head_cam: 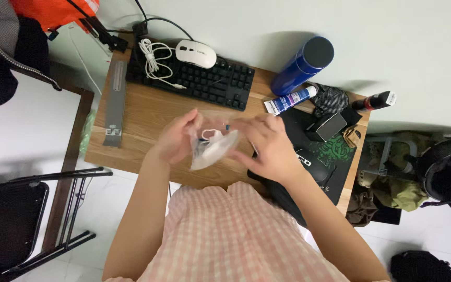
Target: The person organizes a cluttered desk by first moving a folding chair and hanging a jacket on a wall hook. They then pick up a book and place it under the desk, followed by arranging a keyboard, mouse, and a laptop stand. Finally, they tidy up a plastic bag, a thermos, and a mousepad, placing a small pouch under the desk.
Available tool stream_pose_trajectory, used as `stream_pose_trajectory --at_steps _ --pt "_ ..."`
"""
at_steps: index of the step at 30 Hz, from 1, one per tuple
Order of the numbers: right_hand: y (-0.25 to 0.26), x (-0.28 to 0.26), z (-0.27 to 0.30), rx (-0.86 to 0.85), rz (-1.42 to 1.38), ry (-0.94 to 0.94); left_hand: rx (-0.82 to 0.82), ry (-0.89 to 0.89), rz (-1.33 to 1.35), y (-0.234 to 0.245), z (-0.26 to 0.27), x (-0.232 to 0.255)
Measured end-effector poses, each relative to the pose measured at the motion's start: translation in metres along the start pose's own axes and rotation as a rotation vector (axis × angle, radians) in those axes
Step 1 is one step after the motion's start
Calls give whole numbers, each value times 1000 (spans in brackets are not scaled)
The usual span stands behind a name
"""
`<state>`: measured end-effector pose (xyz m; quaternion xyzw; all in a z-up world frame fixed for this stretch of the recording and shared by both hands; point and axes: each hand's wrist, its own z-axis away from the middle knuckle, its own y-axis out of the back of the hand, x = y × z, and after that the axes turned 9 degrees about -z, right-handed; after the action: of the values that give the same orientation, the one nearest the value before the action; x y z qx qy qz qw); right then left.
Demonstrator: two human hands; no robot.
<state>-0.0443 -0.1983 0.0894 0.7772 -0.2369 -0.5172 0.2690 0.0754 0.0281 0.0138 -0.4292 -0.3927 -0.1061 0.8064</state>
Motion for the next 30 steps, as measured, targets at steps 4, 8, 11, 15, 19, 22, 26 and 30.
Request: stream_pose_trajectory --at_steps 4,8,11,15,19,22,26,30 --pt "-2 -3 -2 163 -241 -119 -82 62 100 0 -1 -6" --pt "-15 6 -8 132 -557 -392 67 129 50 -6 -4 -19" --pt "-26 21 -8 217 -521 -527 -45 112 203 -7 -5 -23" --pt "-32 44 -10 360 -691 -705 13 81 130 -7 -12 -39" --pt "-42 65 -2 363 -746 -811 -156 -59 -199 0 -16 -54" --pt "-47 85 5 441 -876 -828 -230 -192 -326 12 -14 -62" --pt "-36 104 8 560 -1021 -929 -49 -69 -440 18 -26 -86" --pt "-23 102 10 409 -940 -884 283 62 -392 19 -39 -93"
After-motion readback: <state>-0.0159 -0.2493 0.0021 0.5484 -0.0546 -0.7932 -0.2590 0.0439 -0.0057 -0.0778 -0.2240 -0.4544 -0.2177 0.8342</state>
